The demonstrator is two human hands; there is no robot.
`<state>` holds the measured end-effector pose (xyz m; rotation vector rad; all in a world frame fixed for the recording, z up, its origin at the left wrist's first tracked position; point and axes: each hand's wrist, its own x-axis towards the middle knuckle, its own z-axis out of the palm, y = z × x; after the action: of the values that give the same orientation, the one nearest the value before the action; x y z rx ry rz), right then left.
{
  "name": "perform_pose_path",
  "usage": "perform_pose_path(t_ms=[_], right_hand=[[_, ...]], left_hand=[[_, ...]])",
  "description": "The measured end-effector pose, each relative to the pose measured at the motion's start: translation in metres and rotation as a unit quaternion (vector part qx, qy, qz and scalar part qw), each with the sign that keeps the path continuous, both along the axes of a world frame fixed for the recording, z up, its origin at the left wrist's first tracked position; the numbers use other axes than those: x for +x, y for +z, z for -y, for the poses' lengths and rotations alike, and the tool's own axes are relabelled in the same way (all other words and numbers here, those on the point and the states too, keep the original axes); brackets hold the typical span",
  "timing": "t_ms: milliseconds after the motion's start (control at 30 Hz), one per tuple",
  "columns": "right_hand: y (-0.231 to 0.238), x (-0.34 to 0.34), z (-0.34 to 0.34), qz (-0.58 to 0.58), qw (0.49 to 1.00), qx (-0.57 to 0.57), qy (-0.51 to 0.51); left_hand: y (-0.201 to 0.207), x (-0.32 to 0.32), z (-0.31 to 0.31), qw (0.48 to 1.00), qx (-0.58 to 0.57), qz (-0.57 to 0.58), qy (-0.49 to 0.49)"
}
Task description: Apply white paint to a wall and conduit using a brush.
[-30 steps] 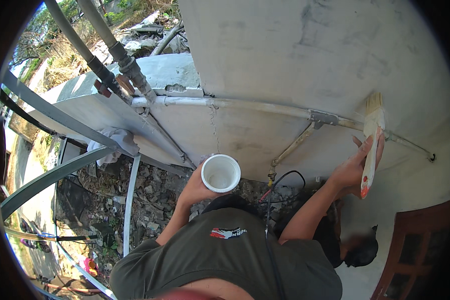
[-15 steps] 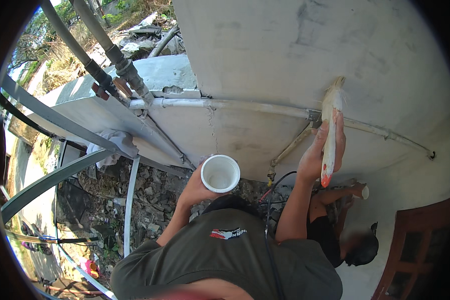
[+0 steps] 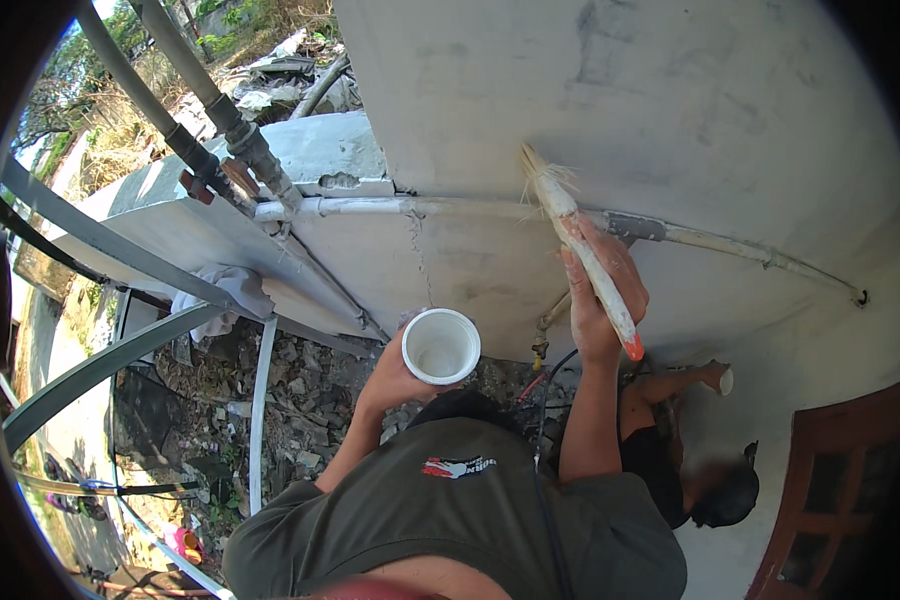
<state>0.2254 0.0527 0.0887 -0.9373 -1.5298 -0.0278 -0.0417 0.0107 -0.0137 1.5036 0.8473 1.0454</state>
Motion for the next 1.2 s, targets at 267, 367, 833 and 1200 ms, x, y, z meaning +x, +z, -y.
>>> perform_pose_path(t_ms=[267,367,833,1200], right_hand=[[0.002,0.062,0.015,-0.129,0.986,-0.001,-0.107],[0.01,0.068,0.022,-0.164,0.973,0.0,-0.165],[0.013,0.042,0.014,-0.175,0.958,0.037,-0.222],[0.009,0.016,0.014,-0.142,0.975,0.009,-0.169]], left_hand=[[0.007,-0.002,0.003,1.0,0.003,-0.004,0.0],[0.004,-0.001,0.0,1.0,-0.018,0.005,-0.016],[0.001,0.004,-0.005,1.0,-0.001,-0.015,-0.014],[0.003,0.004,-0.004,1.0,0.0,-0.013,-0.015]])
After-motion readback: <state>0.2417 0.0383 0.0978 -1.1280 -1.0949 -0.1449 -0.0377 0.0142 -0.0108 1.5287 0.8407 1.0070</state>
